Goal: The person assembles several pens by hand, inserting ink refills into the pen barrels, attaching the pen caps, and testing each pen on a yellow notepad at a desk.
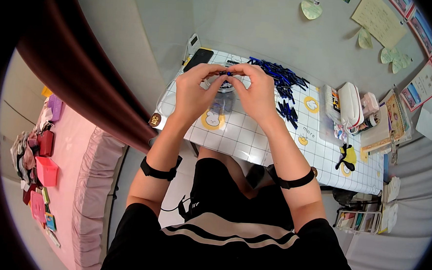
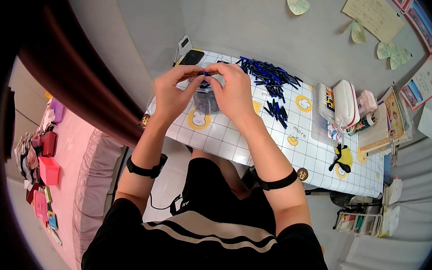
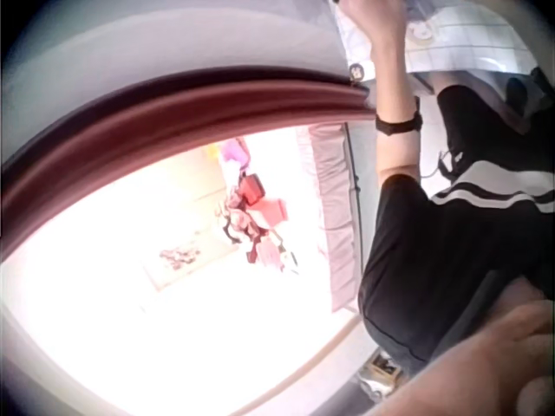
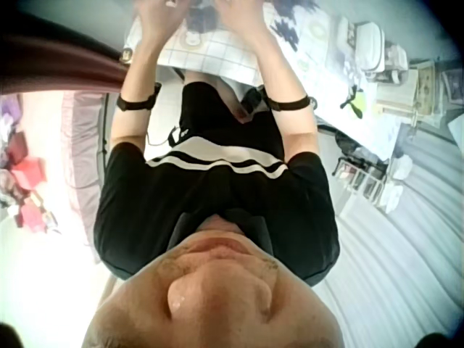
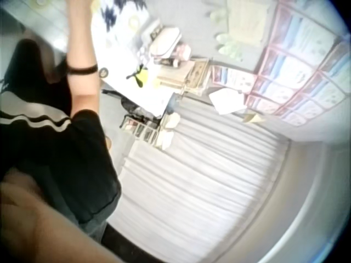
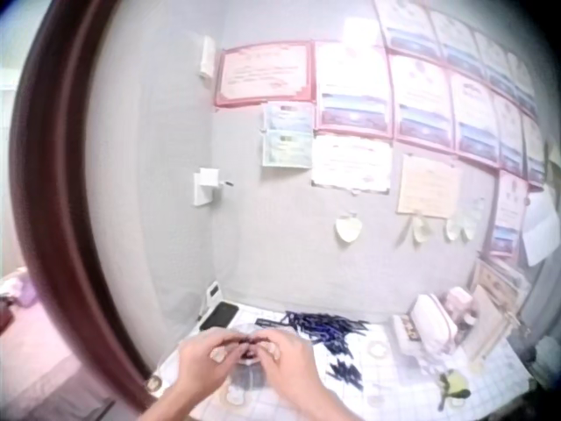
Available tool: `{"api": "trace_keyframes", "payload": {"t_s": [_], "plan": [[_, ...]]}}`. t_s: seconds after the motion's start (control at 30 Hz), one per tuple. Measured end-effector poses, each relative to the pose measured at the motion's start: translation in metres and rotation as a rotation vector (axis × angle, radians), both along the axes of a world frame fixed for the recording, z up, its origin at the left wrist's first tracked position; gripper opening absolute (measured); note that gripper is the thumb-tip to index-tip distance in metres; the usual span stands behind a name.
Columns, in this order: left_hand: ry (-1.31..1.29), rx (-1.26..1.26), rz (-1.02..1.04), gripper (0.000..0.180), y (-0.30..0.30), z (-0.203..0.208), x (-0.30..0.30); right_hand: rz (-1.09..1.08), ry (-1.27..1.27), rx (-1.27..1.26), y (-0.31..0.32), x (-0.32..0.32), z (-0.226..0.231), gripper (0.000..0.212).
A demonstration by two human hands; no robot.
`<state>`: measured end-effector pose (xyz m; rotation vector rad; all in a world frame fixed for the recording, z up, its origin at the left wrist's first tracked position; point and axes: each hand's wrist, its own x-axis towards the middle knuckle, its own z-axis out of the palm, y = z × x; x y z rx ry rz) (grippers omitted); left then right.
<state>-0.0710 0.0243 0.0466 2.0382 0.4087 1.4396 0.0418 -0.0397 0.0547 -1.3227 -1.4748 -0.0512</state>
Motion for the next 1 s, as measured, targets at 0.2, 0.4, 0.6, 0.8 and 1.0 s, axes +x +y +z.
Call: {"api": "trace_keyframes", "payload": {"t_s": [0.2,0.4,0.6,0.8,1.0], "plan": [[0.049,0.239,0.119,0.013,0.007,-0.01,0.002,-0.032,-0.02,-0.019,0.0,0.0,-0.007,0.015],[0.098,0.224,0.103,0.011,0.004,-0.01,0.0,-0.044,-0.033,-0.025,0.002,0.002,-0.01,0.014],[0.112,0.263,0.122,0.013,0.005,-0.013,0.0,-0.034,-0.079,-0.041,0.0,0.003,-0.013,0.013],[0.153,0.34,0.16,0.024,-0.004,-0.007,0.009,-0.164,-0.117,0.008,-0.014,0.017,-0.014,0.015],[0.151,0.409,-0.029,0.024,-0.027,-0.015,0.041,-0.354,-0.043,-0.049,-0.045,0.051,-0.028,0.018]]}}
